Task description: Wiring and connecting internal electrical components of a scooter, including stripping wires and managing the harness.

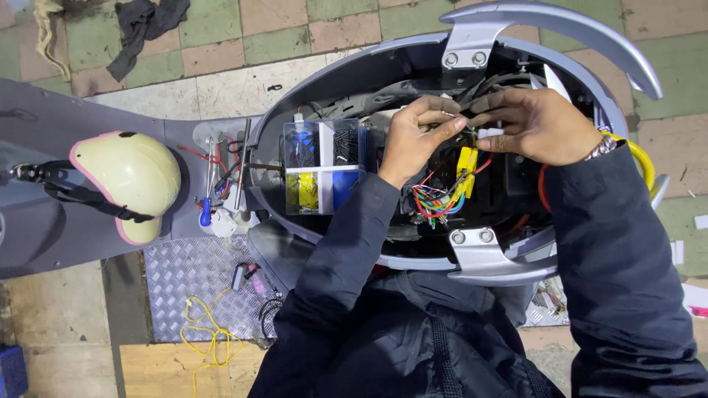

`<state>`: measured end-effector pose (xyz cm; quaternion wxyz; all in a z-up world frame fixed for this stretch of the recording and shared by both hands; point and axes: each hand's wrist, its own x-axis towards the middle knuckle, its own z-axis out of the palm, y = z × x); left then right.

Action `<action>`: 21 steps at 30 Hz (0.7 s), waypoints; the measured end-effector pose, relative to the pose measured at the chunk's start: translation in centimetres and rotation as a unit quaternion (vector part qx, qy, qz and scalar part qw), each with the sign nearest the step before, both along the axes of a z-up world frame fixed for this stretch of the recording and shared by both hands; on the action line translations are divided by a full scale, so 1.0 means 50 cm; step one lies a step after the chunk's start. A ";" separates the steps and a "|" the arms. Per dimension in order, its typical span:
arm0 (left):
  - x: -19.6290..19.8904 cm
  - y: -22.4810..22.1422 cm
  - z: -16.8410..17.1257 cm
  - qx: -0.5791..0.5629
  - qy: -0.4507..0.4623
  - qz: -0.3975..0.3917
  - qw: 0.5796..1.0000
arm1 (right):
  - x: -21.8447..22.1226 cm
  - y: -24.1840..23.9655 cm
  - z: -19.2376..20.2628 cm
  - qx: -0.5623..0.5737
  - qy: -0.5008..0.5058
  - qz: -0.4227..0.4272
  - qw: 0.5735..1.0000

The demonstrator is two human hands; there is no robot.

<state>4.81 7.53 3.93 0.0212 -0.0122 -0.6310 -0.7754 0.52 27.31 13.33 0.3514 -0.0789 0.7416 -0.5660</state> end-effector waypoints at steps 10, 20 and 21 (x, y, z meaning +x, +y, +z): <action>-0.002 0.002 0.006 -0.003 -0.028 -0.036 0.999 | 0.004 0.011 -0.006 0.092 0.119 -0.037 0.988; -0.007 -0.019 -0.031 0.051 -0.017 -0.030 0.998 | -0.005 0.016 -0.022 0.084 0.105 -0.024 0.991; -0.007 -0.020 -0.028 0.021 -0.004 -0.023 1.000 | -0.006 0.016 -0.023 0.095 0.093 -0.017 0.991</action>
